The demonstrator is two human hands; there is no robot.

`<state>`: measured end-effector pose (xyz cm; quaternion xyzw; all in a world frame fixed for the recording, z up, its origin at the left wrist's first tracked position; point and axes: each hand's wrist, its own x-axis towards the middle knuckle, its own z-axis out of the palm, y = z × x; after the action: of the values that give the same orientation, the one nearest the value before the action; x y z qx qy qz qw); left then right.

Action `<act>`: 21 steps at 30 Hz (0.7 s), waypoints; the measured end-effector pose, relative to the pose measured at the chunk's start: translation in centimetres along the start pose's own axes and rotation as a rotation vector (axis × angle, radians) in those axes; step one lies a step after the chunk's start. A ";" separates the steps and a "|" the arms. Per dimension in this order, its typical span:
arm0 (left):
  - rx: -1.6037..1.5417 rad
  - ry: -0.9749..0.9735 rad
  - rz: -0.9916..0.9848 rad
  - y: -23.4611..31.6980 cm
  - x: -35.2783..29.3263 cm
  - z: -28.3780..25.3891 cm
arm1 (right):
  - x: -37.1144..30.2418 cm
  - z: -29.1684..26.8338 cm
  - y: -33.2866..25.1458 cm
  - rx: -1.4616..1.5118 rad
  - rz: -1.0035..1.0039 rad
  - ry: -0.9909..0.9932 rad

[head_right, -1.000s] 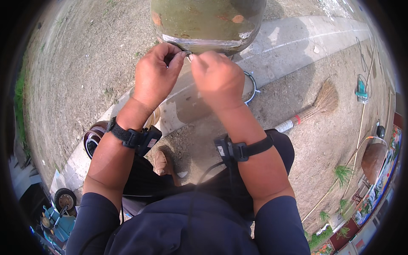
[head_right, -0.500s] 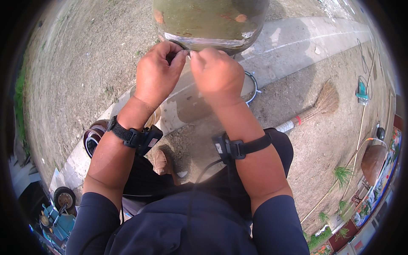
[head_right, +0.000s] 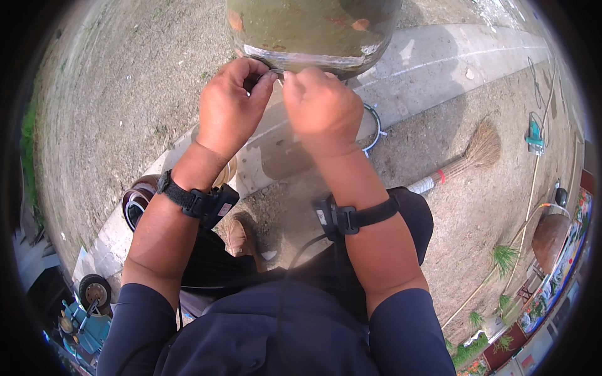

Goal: The person wipes the exterior of a large ceramic vessel with a cloth, then uses scissors to cut strips of tape on a table. They apply the tape strips to the vessel's surface.

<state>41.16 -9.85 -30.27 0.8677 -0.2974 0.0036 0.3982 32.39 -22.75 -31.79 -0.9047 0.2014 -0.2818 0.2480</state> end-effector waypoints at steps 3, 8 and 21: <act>0.035 0.012 0.076 -0.3 -0.3 0.1 | -0.1 -0.1 0.1 0.060 0.010 0.009; -0.091 -0.046 0.022 -0.4 -0.8 -0.3 | -0.6 -0.7 -0.6 0.168 0.057 0.002; -0.324 -0.179 -0.111 -0.6 -1.1 -0.9 | -0.7 -1.1 -0.6 0.282 0.020 -0.090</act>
<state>40.76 -8.36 -30.30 0.8040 -0.2802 -0.1437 0.5044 31.31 -22.25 -30.93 -0.8705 0.1577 -0.2641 0.3843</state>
